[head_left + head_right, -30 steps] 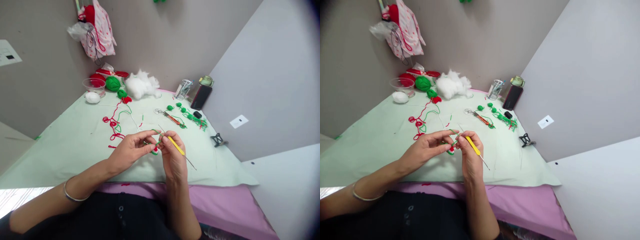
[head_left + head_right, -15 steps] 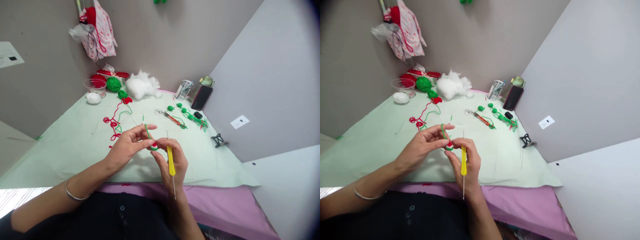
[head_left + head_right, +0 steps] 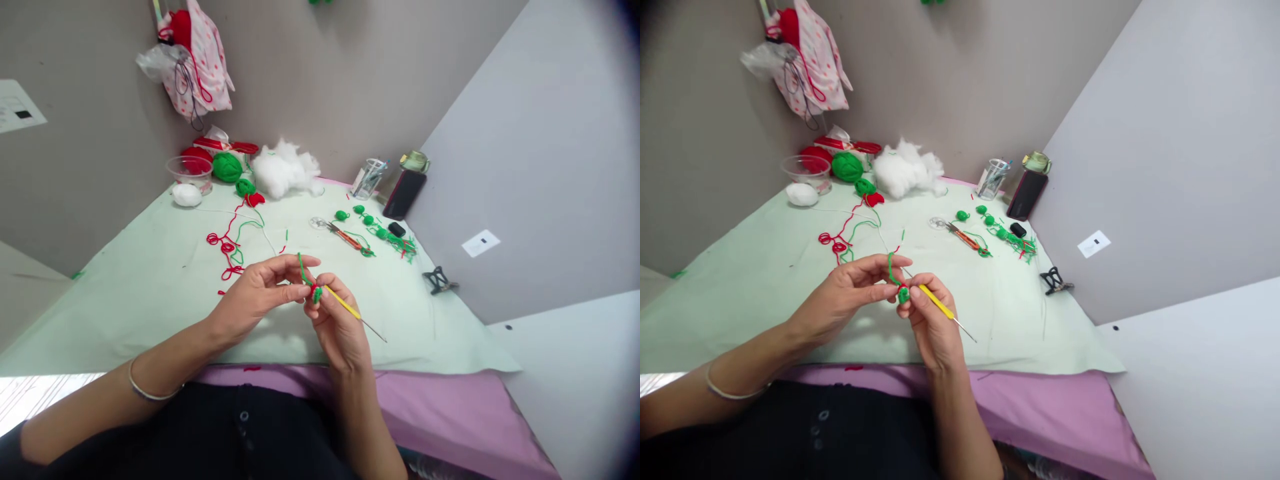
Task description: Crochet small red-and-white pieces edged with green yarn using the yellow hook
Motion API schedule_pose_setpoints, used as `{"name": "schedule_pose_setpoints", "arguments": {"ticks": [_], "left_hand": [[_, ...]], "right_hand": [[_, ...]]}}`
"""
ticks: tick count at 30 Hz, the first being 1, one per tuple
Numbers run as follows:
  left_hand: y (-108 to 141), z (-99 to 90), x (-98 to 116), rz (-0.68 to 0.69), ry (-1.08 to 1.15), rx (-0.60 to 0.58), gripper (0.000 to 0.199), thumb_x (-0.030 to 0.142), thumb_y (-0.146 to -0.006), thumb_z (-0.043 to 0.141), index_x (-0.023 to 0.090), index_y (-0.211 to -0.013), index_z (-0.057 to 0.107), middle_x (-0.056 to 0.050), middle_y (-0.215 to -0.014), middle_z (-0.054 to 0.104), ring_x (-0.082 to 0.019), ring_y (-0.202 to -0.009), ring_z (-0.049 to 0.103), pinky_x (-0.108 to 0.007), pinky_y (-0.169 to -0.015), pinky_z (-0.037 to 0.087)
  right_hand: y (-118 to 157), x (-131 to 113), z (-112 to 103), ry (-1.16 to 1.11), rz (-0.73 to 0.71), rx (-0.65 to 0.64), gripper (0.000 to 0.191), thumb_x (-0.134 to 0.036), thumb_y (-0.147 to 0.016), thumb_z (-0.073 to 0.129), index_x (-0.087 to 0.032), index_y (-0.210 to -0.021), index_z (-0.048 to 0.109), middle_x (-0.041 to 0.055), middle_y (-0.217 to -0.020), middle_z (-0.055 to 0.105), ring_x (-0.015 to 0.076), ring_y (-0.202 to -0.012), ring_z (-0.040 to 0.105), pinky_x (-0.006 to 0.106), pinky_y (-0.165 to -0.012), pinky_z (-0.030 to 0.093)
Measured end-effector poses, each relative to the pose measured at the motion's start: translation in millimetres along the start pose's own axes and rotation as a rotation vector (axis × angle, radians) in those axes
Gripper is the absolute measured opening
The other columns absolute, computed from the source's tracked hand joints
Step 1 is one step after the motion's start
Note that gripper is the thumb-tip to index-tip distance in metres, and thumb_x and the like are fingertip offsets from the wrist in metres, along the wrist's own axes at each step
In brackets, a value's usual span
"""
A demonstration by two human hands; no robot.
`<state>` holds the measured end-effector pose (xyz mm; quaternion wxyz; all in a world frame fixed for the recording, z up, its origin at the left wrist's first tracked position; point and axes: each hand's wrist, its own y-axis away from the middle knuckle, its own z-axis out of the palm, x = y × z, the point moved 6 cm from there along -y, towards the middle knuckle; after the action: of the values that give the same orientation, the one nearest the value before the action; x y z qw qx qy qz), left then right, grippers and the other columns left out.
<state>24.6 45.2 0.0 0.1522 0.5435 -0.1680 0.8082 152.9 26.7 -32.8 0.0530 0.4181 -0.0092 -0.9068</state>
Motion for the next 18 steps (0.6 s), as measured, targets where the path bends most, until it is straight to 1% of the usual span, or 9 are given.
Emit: {"name": "schedule_pose_setpoints", "arguments": {"ticks": [2, 5, 8, 9, 11, 13, 15, 16, 18], "left_hand": [[0.4, -1.5, -1.0, -0.002, -0.016, 0.019, 0.032, 0.025, -0.084, 0.084, 0.026, -0.115, 0.08, 0.001, -0.091, 0.074, -0.013, -0.079, 0.069, -0.028, -0.084, 0.055], [0.9, -2.4, -2.6, -0.02, -0.012, 0.027, 0.032, 0.024, -0.084, 0.084, 0.025, -0.115, 0.08, 0.002, -0.087, 0.071, -0.014, -0.076, 0.07, -0.03, -0.081, 0.055], [0.3, -1.3, -3.0, -0.025, 0.034, 0.011, 0.029, 0.024, -0.085, 0.082, 0.025, -0.114, 0.08, 0.003, -0.082, 0.069, -0.012, -0.071, 0.068, -0.028, -0.077, 0.054], [0.0, -1.9, -3.1, -0.024, 0.038, 0.018, 0.028, 0.024, -0.085, 0.082, 0.026, -0.113, 0.08, 0.003, -0.081, 0.069, -0.011, -0.071, 0.067, -0.027, -0.077, 0.053], [-0.5, -5.1, -3.5, -0.022, 0.027, 0.054, 0.028, 0.024, -0.084, 0.083, 0.025, -0.112, 0.081, 0.003, -0.083, 0.069, -0.011, -0.075, 0.066, -0.025, -0.079, 0.052], [-0.4, -8.5, -4.2, -0.021, 0.013, 0.082, 0.028, 0.024, -0.084, 0.084, 0.026, -0.112, 0.081, 0.002, -0.086, 0.07, -0.012, -0.085, 0.067, -0.024, -0.083, 0.051], [0.1, -9.8, -4.6, -0.017, 0.001, 0.081, 0.029, 0.025, -0.085, 0.083, 0.026, -0.114, 0.08, 0.001, -0.088, 0.071, -0.014, -0.092, 0.067, -0.024, -0.086, 0.05], [0.5, -9.7, -4.7, -0.015, -0.004, 0.074, 0.029, 0.025, -0.086, 0.083, 0.026, -0.115, 0.08, 0.001, -0.087, 0.07, -0.013, -0.092, 0.067, -0.024, -0.086, 0.049], [1.3, -8.8, -4.1, -0.008, -0.014, 0.066, 0.029, 0.024, -0.086, 0.082, 0.027, -0.115, 0.08, 0.002, -0.086, 0.069, -0.012, -0.088, 0.066, -0.024, -0.085, 0.049]], "right_hand": [[0.9, 2.4, 1.2, -0.021, 0.014, -0.013, 0.026, -0.03, -0.07, 0.093, -0.02, -0.083, 0.072, -0.0025, -0.073, 0.064, 0.007, -0.06, 0.055, 0.018, -0.054, 0.047], [2.2, 5.6, 2.8, -0.016, 0.021, -0.051, 0.023, -0.031, -0.074, 0.09, -0.021, -0.086, 0.074, -0.0027, -0.069, 0.066, 0.007, -0.058, 0.055, 0.018, -0.054, 0.047], [2.4, 6.2, 2.0, 0.044, -0.017, -0.061, 0.019, -0.033, -0.08, 0.086, -0.021, -0.089, 0.074, -0.0026, -0.069, 0.067, 0.0078, -0.058, 0.058, 0.02, -0.057, 0.048], [2.4, 4.1, 0.0, 0.082, -0.064, -0.041, 0.017, -0.033, -0.082, 0.084, -0.022, -0.091, 0.074, -0.0023, -0.071, 0.068, 0.0086, -0.06, 0.059, 0.021, -0.059, 0.049], [3.9, -4.9, -5.7, 0.187, -0.21, 0.029, 0.016, -0.038, -0.09, 0.076, -0.023, -0.097, 0.075, -0.0008, -0.077, 0.07, 0.0107, -0.065, 0.062, 0.025, -0.064, 0.052], [9.2, -18.1, -10.1, 0.311, -0.397, 0.094, 0.024, -0.045, -0.098, 0.064, -0.025, -0.105, 0.076, 0.001, -0.083, 0.071, 0.0129, -0.07, 0.064, 0.03, -0.069, 0.053], [17.2, -30.2, -8.8, 0.444, -0.563, 0.097, 0.035, -0.049, -0.104, 0.053, -0.026, -0.107, 0.079, 0.0025, -0.086, 0.07, 0.0147, -0.076, 0.063, 0.032, -0.072, 0.051], [21.3, -34.7, -6.3, 0.503, -0.625, 0.081, 0.038, -0.05, -0.105, 0.05, -0.026, -0.104, 0.08, 0.003, -0.086, 0.069, 0.0154, -0.078, 0.062, 0.033, -0.073, 0.05], [28.9, -40.6, 0.3, 0.59, -0.708, 0.051, 0.038, -0.046, -0.106, 0.049, -0.026, -0.097, 0.081, 0.0032, -0.086, 0.067, 0.0163, -0.08, 0.061, 0.034, -0.073, 0.048]]}}
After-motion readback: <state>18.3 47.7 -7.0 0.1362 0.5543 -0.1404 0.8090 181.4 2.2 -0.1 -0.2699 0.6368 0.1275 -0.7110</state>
